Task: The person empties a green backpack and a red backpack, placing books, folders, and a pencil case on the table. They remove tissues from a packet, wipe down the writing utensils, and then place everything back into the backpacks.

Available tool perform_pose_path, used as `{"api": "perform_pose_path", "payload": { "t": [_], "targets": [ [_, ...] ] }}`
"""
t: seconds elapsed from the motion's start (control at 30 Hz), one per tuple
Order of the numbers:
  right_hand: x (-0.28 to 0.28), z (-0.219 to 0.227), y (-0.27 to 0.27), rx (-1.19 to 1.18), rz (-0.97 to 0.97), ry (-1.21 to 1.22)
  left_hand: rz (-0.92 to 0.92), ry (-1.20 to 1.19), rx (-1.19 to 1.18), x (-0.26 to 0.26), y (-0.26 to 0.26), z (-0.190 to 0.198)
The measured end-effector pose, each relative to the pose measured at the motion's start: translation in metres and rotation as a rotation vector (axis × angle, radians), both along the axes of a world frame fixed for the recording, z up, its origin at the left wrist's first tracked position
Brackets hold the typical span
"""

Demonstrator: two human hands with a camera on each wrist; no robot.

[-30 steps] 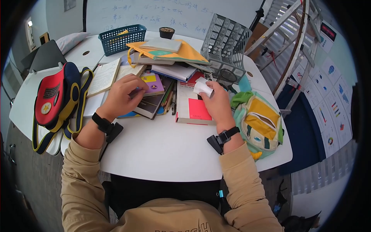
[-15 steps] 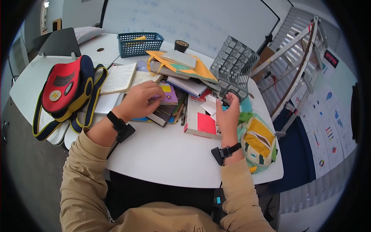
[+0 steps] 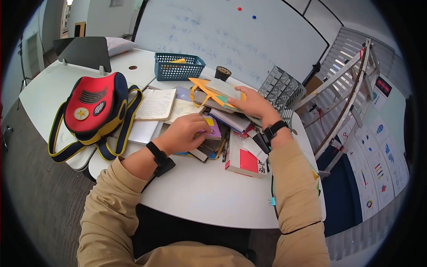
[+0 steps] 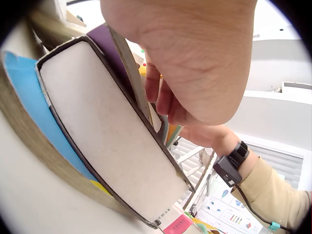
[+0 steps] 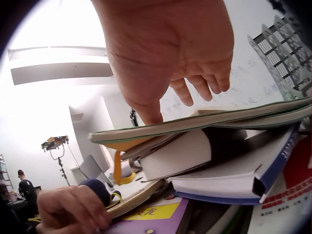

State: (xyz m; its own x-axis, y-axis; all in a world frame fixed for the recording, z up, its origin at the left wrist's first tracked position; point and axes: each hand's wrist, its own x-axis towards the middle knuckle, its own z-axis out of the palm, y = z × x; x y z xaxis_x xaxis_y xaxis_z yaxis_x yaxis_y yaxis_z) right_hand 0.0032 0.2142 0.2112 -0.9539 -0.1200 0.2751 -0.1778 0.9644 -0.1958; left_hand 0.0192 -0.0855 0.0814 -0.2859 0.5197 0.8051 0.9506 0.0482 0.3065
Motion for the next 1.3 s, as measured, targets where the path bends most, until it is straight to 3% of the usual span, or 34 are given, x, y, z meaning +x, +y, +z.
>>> {"api": "perform_pose_path", "payload": {
  "t": [0.03, 0.17, 0.3, 0.5, 0.6, 0.77, 0.87, 0.97, 1.07, 1.3],
  "targets": [
    [-0.016, -0.008, 0.006, 0.014, 0.023, 0.047, 0.005, 0.0, 0.003, 0.0, 0.0, 0.0],
    [-0.035, -0.002, 0.0, 0.166, 0.022, -0.131, 0.017, -0.004, 0.002, -0.004, -0.002, -0.004],
    [-0.025, 0.001, -0.013, 0.464, 0.05, 0.05, 0.002, -0.008, 0.008, -0.004, -0.001, -0.006],
    [-0.019, 0.017, -0.019, 0.224, -0.051, 0.465, -0.001, 0.012, 0.015, -0.003, -0.001, -0.007],
    [0.007, 0.027, -0.053, 0.16, 0.148, 0.64, 0.001, 0.019, 0.01, -0.002, -0.001, -0.007],
    [0.031, 0.018, -0.099, 0.166, 0.543, 0.561, -0.004, 0.04, -0.012, 0.002, 0.002, -0.004],
    [0.035, 0.003, -0.113, 0.222, 0.544, 0.368, -0.022, -0.001, -0.006, 0.002, 0.005, -0.007],
    [0.047, 0.001, -0.119, 0.096, 0.585, 0.219, 0.003, -0.031, -0.018, 0.007, 0.002, -0.004],
    [0.067, 0.015, -0.118, -0.098, 0.636, 0.179, -0.016, -0.07, 0.007, 0.01, 0.003, -0.006],
    [0.044, 0.005, -0.047, 0.115, 0.401, 0.297, -0.15, -0.173, 0.021, 0.001, 0.005, -0.015]
  ]
}}
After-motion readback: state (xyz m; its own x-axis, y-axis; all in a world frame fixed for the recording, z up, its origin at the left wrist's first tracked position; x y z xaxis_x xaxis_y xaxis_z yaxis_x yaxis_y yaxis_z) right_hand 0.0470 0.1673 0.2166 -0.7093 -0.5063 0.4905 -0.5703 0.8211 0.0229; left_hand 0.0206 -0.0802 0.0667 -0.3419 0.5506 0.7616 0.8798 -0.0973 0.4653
